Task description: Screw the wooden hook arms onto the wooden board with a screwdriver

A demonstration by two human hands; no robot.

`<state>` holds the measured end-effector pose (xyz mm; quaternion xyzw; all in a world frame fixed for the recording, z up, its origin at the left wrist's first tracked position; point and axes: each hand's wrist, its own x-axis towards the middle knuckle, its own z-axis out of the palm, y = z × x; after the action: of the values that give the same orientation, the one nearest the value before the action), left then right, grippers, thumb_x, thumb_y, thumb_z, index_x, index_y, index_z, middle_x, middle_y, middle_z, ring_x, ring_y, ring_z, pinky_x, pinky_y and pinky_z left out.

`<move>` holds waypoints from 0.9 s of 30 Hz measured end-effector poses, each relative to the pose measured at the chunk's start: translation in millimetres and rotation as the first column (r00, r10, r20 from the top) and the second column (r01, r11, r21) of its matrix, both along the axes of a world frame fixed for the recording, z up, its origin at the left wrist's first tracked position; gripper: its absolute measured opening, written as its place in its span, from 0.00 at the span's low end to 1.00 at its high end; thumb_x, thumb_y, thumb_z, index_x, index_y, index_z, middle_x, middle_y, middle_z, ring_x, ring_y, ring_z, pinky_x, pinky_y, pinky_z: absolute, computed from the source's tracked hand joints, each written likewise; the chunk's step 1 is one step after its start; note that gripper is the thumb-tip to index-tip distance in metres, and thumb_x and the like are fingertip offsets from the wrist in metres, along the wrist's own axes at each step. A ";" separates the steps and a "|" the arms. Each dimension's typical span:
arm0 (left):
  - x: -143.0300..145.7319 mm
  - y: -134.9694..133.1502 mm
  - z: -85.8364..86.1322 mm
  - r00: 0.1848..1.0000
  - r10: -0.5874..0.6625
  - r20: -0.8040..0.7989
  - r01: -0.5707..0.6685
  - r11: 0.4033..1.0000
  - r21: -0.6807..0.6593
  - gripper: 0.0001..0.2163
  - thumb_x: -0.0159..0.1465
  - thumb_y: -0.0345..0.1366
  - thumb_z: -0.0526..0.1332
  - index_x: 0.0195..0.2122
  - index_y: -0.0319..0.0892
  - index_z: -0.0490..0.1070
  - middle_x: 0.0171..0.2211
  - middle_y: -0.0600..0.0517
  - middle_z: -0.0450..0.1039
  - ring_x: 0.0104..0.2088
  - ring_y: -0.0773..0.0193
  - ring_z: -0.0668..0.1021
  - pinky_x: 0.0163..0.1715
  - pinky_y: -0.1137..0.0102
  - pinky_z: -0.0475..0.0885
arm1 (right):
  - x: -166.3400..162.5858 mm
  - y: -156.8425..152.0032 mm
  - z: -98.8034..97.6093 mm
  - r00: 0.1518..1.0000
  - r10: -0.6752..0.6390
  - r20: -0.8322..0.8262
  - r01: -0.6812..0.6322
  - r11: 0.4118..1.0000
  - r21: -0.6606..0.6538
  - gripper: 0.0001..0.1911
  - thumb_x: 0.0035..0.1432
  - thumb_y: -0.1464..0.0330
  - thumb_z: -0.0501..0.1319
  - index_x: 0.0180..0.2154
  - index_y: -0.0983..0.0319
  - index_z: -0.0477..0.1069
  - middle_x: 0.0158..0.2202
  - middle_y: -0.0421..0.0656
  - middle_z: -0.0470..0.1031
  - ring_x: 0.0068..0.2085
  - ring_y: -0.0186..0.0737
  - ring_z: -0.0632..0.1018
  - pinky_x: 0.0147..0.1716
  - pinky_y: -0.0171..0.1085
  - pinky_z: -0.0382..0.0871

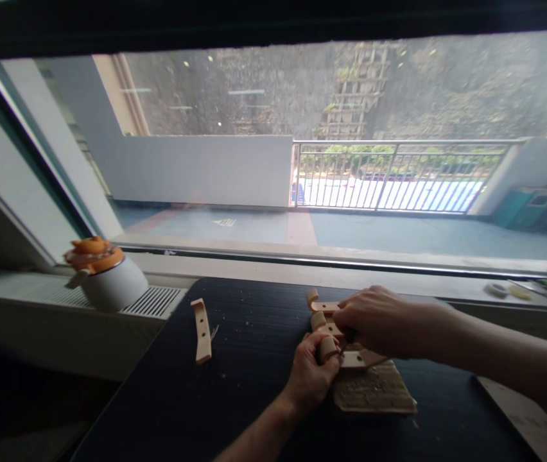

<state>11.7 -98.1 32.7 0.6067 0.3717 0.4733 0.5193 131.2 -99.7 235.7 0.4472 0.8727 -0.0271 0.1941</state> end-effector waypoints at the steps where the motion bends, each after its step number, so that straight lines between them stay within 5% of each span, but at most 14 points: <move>1: 0.1 0.1 -0.1 1.000 -0.001 -0.001 0.001 1.000 0.002 0.05 0.54 0.28 0.64 0.33 0.40 0.74 0.34 0.51 0.72 0.38 0.60 0.73 0.41 0.71 0.69 | -2.6 0.4 0.3 1.000 -0.004 0.016 0.004 1.000 -0.006 0.06 0.52 0.78 0.61 0.30 0.62 0.74 0.32 0.45 0.79 0.35 0.45 0.79 0.26 0.35 0.51; 9: 0.3 -0.8 0.8 1.000 -0.003 0.007 0.003 1.000 -0.008 0.06 0.53 0.27 0.65 0.32 0.39 0.73 0.32 0.52 0.70 0.36 0.63 0.73 0.39 0.72 0.70 | 0.0 6.3 -10.8 0.999 -0.031 -0.010 0.031 0.998 0.056 0.08 0.60 0.69 0.57 0.33 0.63 0.75 0.30 0.46 0.79 0.33 0.46 0.79 0.25 0.36 0.51; 15: -0.9 -0.6 0.0 1.000 0.003 -0.014 -0.003 1.000 -0.007 0.05 0.53 0.27 0.64 0.31 0.39 0.74 0.33 0.52 0.70 0.38 0.61 0.72 0.41 0.70 0.68 | 1.3 6.0 -2.9 0.999 -0.014 -0.045 0.015 1.000 0.007 0.03 0.50 0.72 0.62 0.30 0.61 0.74 0.30 0.44 0.78 0.32 0.43 0.78 0.24 0.35 0.51; 27: 2.1 -1.2 1.6 1.000 0.029 -0.007 -0.029 1.000 -0.008 0.07 0.51 0.26 0.65 0.31 0.40 0.73 0.33 0.53 0.70 0.35 0.63 0.72 0.37 0.73 0.69 | -0.4 3.1 -8.7 0.993 -0.075 -0.095 0.084 0.992 0.090 0.05 0.54 0.67 0.59 0.32 0.61 0.73 0.29 0.46 0.79 0.31 0.48 0.79 0.24 0.36 0.50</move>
<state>13.8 -99.3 34.3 0.6005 0.3844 0.4773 0.5136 130.8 -96.6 227.0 0.4886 0.8624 -0.0140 0.1316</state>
